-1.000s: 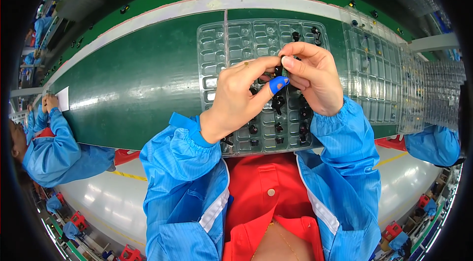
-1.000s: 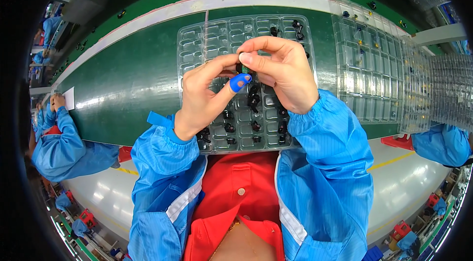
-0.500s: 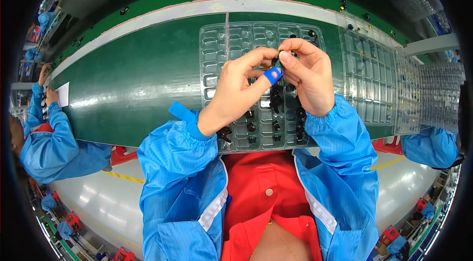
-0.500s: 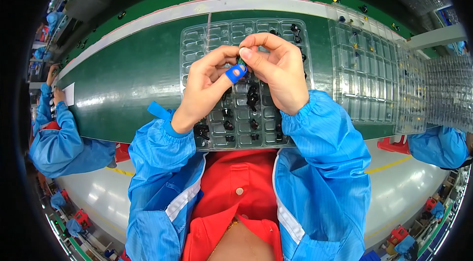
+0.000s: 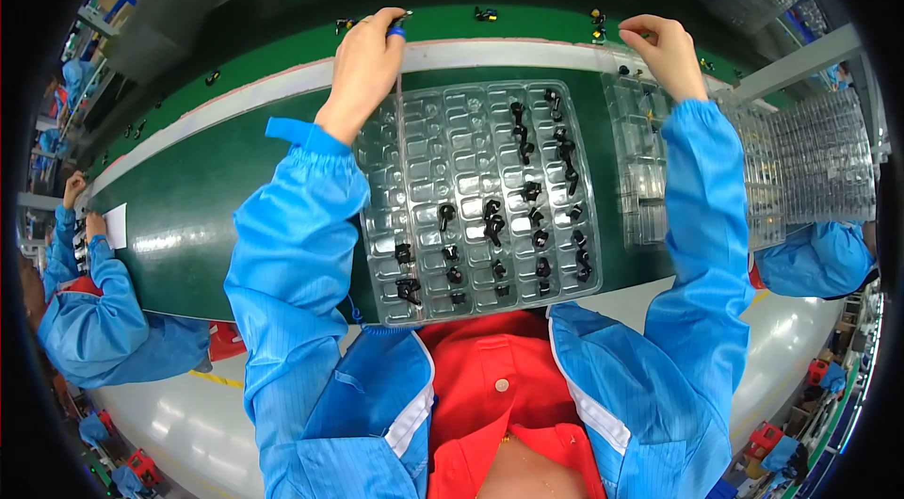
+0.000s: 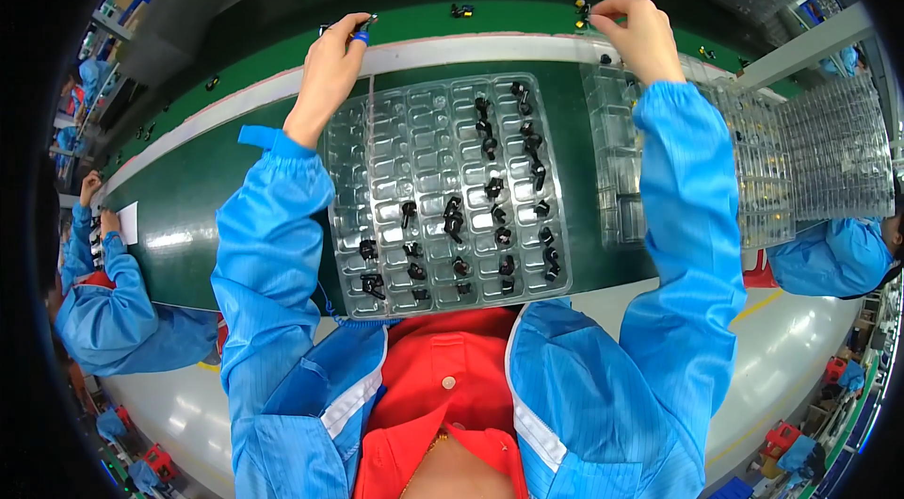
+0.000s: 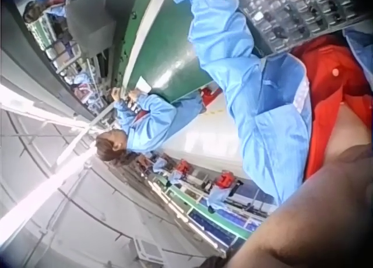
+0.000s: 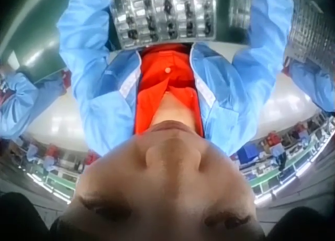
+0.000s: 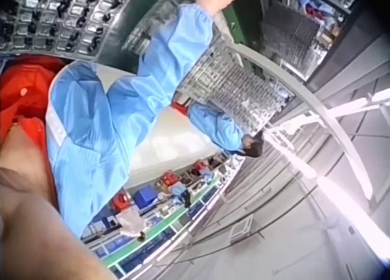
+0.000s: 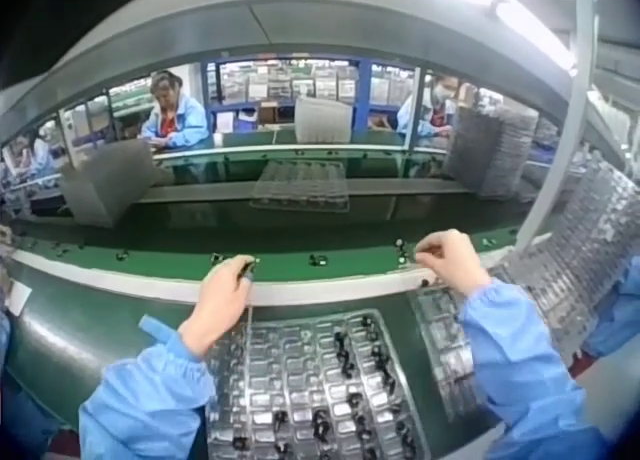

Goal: The person places small blue and black electronic components into a grid tray by hand.

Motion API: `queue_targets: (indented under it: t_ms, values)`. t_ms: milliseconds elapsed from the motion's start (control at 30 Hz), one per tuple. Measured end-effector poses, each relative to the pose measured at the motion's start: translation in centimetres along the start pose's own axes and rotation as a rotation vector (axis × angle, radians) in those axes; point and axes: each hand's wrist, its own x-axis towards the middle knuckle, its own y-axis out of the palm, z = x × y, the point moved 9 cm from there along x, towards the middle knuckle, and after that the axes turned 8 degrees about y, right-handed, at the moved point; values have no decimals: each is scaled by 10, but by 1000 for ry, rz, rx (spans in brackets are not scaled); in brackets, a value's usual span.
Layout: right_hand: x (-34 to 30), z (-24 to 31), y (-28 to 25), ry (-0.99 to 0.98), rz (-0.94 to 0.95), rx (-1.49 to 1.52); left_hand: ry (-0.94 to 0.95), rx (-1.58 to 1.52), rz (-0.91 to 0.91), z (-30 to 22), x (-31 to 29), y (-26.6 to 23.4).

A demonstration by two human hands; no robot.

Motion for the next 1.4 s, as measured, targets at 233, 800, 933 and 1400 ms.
queue_targets:
  t_ms: [233, 800, 933, 1400]
  values:
    - [59, -55, 67, 17, 210, -257, 15, 196, 24, 39, -8, 12]
    - [70, -21, 107, -172, 344, -224, 396, -109, 361, -106, -35, 83]
    - [61, -1, 76, -215, 300, 118, 383, -181, 257, -105, -36, 73]
    - [-120, 124, 71, 291, 793, 1211, -445, -1332, 54, -69, -85, 14]
